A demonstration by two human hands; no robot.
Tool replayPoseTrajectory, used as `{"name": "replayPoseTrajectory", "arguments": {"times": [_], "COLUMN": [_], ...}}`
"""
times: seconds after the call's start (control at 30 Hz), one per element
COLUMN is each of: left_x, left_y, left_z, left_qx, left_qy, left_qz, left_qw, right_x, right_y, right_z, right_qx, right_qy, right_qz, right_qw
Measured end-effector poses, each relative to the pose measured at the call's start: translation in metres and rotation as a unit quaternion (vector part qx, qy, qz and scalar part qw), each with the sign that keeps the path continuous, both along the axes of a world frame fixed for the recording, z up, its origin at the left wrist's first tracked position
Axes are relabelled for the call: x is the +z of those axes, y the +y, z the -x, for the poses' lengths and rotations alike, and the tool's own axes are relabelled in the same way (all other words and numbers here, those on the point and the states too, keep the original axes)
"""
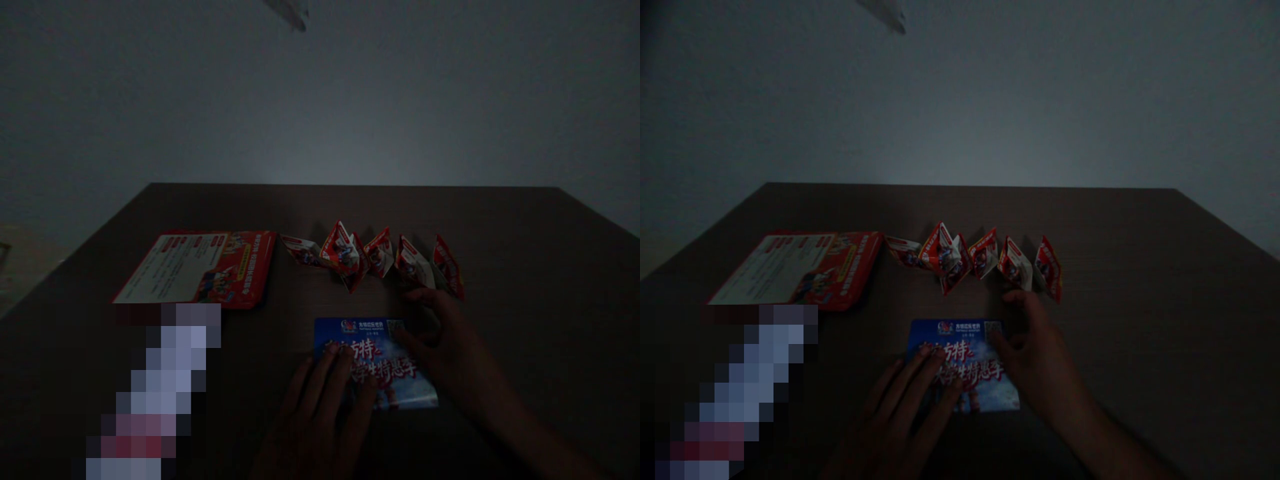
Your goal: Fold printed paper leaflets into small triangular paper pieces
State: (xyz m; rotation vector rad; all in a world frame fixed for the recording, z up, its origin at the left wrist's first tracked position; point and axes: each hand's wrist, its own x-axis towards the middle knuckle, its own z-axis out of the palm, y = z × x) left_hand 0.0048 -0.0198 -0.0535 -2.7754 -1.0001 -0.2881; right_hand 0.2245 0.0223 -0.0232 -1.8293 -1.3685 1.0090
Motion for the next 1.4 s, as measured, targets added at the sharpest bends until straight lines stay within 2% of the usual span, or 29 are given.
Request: {"name": "replayPoseTrajectory", "arguments": {"times": [0.13,0.3,0.67,0.8,0.87,0.97,1.13,1.27,1.4], "left_x": [0.001,0.0,0.001,-0.005,-0.009,-0.012,-0.005,-0.002,-0.001], "left_y": [-0.001,-0.004,-0.001,-0.002,-0.002,-0.003,-0.002,-0.001,-0.004], "left_z": [-0.001,-0.004,-0.003,-0.004,-0.004,-0.003,-0.002,-0.003,-0.005], "left_qx": [-0.002,0.03,0.006,0.013,0.006,0.007,0.006,0.004,0.017], "left_qy": [0.009,0.003,-0.039,-0.017,-0.046,-0.05,-0.014,-0.054,-0.01], "left_qz": [0.008,0.033,0.018,0.031,-0.007,-0.004,0.035,0.007,0.037], "left_qw": [1.0,0.999,0.999,0.999,0.999,0.999,0.999,0.999,0.999], "right_x": [0.002,0.002,0.003,0.004,0.004,0.002,0.0,0.003,0.003], "right_y": [0.001,0.001,0.0,0.0,0.0,-0.001,-0.001,0.0,-0.001], "right_z": [0.0,0.001,-0.001,0.001,0.001,0.0,-0.001,0.0,-0.001], "right_qx": [0.005,0.001,0.013,0.007,0.0,0.003,0.012,0.011,0.015], "right_qy": [-0.012,-0.004,-0.029,-0.016,-0.02,-0.023,-0.013,-0.024,-0.016], "right_qz": [0.009,0.016,0.011,0.03,0.025,0.02,0.014,0.022,0.023], "right_qw": [1.0,1.0,0.999,0.999,0.999,1.0,1.0,0.999,1.0]}}
